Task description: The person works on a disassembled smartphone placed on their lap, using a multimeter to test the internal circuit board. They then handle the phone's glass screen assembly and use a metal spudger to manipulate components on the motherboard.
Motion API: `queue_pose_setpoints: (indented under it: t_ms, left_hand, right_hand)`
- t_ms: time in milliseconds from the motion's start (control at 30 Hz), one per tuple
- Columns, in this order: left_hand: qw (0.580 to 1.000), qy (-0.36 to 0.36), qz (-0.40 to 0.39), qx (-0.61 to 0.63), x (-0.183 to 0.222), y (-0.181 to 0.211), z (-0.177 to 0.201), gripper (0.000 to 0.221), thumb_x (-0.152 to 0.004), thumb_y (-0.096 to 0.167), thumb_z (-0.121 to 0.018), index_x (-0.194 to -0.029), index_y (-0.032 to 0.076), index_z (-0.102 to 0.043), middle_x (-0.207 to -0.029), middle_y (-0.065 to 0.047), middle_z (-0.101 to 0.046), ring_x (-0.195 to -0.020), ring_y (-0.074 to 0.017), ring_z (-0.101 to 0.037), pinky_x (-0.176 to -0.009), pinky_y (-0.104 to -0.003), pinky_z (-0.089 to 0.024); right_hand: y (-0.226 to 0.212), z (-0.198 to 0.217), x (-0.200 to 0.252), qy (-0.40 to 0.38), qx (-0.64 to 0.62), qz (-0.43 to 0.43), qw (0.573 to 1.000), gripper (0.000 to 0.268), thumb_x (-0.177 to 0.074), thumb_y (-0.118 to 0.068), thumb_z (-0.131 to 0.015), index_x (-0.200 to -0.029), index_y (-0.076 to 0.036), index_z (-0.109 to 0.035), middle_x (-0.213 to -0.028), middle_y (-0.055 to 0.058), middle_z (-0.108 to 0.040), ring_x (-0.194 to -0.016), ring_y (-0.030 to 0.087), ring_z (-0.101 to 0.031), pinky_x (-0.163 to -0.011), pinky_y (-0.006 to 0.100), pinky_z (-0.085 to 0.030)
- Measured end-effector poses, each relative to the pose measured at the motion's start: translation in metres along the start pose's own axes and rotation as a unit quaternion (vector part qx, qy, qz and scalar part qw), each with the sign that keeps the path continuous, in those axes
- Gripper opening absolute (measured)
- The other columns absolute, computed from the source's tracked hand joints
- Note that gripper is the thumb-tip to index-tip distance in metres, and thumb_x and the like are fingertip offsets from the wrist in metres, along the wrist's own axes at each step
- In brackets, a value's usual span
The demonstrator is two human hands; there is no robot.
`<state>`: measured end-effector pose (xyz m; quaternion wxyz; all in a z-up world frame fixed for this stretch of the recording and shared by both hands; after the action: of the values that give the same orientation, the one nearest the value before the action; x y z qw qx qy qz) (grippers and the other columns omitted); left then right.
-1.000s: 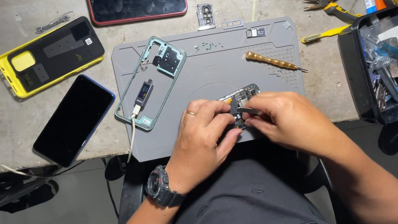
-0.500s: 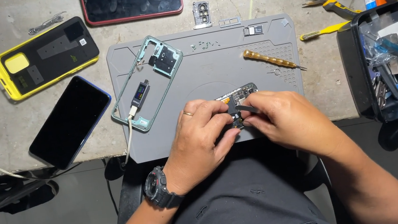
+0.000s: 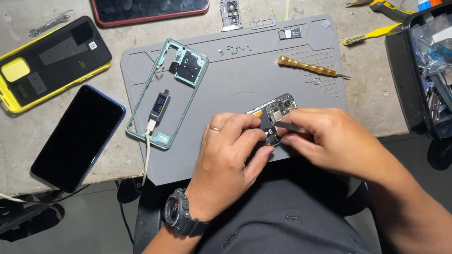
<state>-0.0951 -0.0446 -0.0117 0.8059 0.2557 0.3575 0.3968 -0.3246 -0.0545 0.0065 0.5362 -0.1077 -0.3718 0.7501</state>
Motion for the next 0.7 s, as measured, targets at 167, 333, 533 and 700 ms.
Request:
queue_pose_setpoints:
  t_ms: [167,333,533,700]
  left_hand:
    - [1.000,0.004,-0.008,0.010,0.001,-0.001,0.001,0.021,-0.102,0.015,-0.091,-0.110,0.006,-0.073,-0.133,-0.009,-0.072,-0.116,-0.0366,-0.065,-0.101,-0.047,-0.053]
    - [1.000,0.002,-0.009,0.012,0.001,-0.001,0.001,0.021,-0.102,0.015,-0.090,-0.109,0.006,-0.073,-0.132,-0.008,-0.071,-0.117,-0.0358,-0.065,-0.101,-0.047,-0.053]
    - [1.000,0.003,-0.007,0.010,0.001,-0.002,0.000,0.021,-0.101,0.015,-0.091,-0.108,0.006,-0.074,-0.132,-0.008,-0.071,-0.117,-0.0358,-0.065,-0.101,-0.048,-0.054]
    - [1.000,0.006,-0.011,0.014,0.000,-0.002,0.000,0.021,-0.101,0.014,-0.092,-0.108,0.006,-0.074,-0.132,-0.008,-0.072,-0.116,-0.0357,-0.065,-0.101,-0.047,-0.054]
  right_hand:
    - [-0.007,-0.001,-0.001,0.010,0.045,0.003,0.999,0.002,-0.105,-0.017,-0.078,-0.104,-0.016,-0.076,-0.083,0.000,-0.072,-0.067,0.022,-0.062,-0.066,0.038,-0.049]
    - [-0.003,-0.001,-0.004,0.005,0.078,0.005,0.997,0.003,-0.106,-0.019,-0.077,-0.107,-0.017,-0.077,-0.090,0.003,-0.079,-0.075,0.032,-0.071,-0.067,0.045,-0.051]
    - [-0.003,-0.002,-0.010,-0.037,0.114,-0.016,0.993,0.010,-0.105,-0.023,-0.076,-0.111,-0.016,-0.073,-0.101,0.002,-0.085,-0.091,0.035,-0.080,-0.072,0.051,-0.056]
    - [0.001,-0.003,-0.010,-0.046,0.125,-0.028,0.991,0.014,-0.108,-0.026,-0.074,-0.102,-0.014,-0.068,-0.094,0.006,-0.080,-0.086,0.038,-0.074,-0.070,0.053,-0.052]
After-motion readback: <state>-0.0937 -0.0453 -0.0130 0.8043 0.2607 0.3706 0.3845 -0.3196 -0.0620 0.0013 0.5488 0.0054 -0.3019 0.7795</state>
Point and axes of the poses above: each hand's wrist, its own x-axis away from the middle knuckle, its own z-axis out of the back of the hand, y = z × x, the point moved 3 cm from there along -x, towards the middle knuckle
